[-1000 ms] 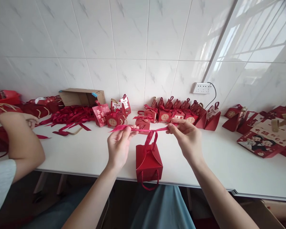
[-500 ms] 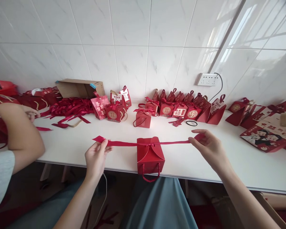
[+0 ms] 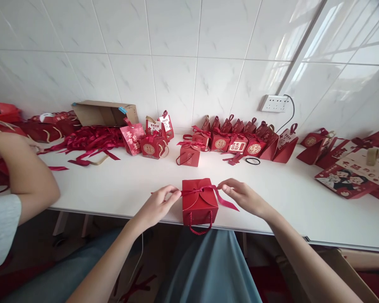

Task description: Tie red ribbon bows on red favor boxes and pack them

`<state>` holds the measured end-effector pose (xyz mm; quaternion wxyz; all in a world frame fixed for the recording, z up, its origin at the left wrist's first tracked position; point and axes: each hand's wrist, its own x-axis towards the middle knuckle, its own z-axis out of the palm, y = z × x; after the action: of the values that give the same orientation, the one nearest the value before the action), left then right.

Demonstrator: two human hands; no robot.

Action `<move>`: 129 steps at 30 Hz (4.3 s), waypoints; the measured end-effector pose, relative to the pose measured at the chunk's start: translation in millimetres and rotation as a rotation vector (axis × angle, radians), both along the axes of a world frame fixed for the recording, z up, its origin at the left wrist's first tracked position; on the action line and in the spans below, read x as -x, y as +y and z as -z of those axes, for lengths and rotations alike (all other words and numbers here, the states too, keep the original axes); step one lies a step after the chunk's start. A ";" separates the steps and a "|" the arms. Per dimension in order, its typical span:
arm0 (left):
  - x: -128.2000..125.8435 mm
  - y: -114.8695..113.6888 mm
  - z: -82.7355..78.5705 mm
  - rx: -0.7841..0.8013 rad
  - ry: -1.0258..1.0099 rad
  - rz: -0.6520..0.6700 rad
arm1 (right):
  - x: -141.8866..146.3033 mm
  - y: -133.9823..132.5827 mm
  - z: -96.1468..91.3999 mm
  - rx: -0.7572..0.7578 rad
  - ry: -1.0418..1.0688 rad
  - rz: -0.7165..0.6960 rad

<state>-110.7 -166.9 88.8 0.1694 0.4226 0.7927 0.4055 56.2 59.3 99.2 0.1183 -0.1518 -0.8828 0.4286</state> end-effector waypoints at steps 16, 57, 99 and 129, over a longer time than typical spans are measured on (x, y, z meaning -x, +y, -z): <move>1.4 23.8 12.5 -0.195 -0.519 0.222 | 18.5 -12.7 14.8 0.625 -0.048 -0.132; 1.2 13.8 -11.1 -0.061 -0.488 0.217 | 11.7 -26.2 -38.8 0.234 0.052 -0.252; 5.2 56.7 -58.3 -0.170 0.293 0.392 | 42.4 -53.6 -2.4 0.249 0.263 -0.032; -1.9 47.5 -12.3 -0.222 0.041 0.302 | 39.2 -60.4 7.6 0.233 0.474 0.184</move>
<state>-108.8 -119.4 101.1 0.1644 0.5611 0.6739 0.4517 16.9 -1.1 91.5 0.3417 -0.1396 -0.7578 0.5380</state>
